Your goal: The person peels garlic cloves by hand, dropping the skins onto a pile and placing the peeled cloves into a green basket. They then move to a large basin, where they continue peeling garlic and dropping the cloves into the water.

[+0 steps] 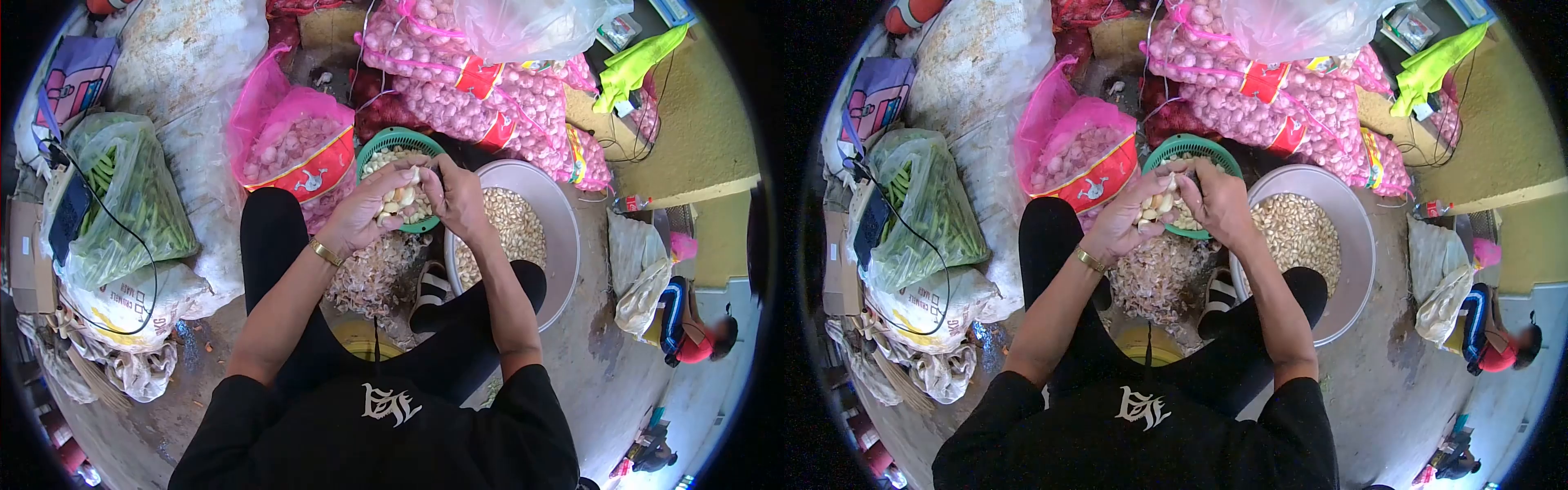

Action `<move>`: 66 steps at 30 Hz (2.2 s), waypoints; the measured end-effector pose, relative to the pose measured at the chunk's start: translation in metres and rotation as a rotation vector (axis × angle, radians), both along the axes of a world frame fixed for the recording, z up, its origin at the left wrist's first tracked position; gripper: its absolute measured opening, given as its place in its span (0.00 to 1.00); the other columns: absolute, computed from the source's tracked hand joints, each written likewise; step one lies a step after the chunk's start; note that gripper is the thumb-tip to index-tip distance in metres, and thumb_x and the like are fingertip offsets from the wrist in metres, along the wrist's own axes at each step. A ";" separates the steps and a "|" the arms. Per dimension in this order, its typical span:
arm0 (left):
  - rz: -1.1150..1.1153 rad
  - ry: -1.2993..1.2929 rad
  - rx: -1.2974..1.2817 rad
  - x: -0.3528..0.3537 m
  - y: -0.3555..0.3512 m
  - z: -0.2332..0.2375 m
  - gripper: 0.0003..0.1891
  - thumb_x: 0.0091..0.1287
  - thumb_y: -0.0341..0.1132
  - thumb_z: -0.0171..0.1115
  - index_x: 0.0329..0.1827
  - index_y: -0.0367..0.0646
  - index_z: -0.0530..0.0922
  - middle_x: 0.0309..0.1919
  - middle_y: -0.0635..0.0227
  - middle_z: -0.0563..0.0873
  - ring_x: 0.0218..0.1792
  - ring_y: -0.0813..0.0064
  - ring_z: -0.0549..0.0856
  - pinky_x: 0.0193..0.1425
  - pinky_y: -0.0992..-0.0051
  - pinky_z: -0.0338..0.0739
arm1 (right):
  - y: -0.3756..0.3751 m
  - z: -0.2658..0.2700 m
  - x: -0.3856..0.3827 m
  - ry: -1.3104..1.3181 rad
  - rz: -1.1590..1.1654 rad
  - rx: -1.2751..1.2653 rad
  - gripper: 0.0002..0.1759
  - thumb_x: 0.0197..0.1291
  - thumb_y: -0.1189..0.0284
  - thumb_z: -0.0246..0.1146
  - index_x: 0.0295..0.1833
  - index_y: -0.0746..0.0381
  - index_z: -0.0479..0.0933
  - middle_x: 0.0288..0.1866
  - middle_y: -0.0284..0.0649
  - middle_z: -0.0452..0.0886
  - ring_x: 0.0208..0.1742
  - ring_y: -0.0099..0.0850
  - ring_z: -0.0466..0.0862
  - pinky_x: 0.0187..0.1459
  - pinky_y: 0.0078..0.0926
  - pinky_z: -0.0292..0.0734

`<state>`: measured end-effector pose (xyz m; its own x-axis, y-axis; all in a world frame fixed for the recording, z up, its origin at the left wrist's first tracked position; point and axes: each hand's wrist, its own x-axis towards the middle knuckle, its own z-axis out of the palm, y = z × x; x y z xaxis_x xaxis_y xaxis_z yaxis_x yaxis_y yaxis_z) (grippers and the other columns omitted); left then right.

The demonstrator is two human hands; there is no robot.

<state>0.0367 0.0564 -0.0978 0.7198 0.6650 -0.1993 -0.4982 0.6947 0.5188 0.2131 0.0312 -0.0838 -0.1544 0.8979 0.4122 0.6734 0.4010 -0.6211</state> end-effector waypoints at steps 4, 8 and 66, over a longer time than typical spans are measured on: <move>-0.022 0.007 0.042 0.006 0.002 -0.011 0.13 0.71 0.36 0.58 0.56 0.46 0.74 0.39 0.69 0.80 0.28 0.79 0.79 0.14 0.88 0.62 | -0.001 -0.002 0.005 -0.052 -0.030 0.011 0.11 0.65 0.66 0.61 0.39 0.63 0.73 0.25 0.49 0.78 0.28 0.49 0.81 0.29 0.42 0.73; 0.010 0.026 0.076 0.008 0.003 -0.022 0.12 0.70 0.36 0.58 0.54 0.44 0.74 0.36 0.69 0.81 0.26 0.79 0.80 0.14 0.88 0.64 | -0.004 -0.006 0.006 -0.147 -0.053 0.077 0.12 0.64 0.65 0.63 0.38 0.63 0.71 0.23 0.49 0.77 0.26 0.49 0.80 0.27 0.44 0.73; 0.549 0.250 0.564 0.003 0.011 -0.033 0.08 0.65 0.27 0.66 0.46 0.42 0.82 0.36 0.77 0.84 0.30 0.94 0.77 0.25 0.91 0.68 | -0.001 -0.019 -0.038 0.799 -0.125 -0.019 0.05 0.55 0.82 0.68 0.38 0.69 0.83 0.35 0.37 0.86 0.37 0.19 0.82 0.42 0.18 0.76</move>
<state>0.0396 0.0670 -0.1309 0.2417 0.9573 0.1586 -0.5144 -0.0122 0.8575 0.1750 0.0301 -0.1030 0.2822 0.8971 0.3400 0.0625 0.3365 -0.9396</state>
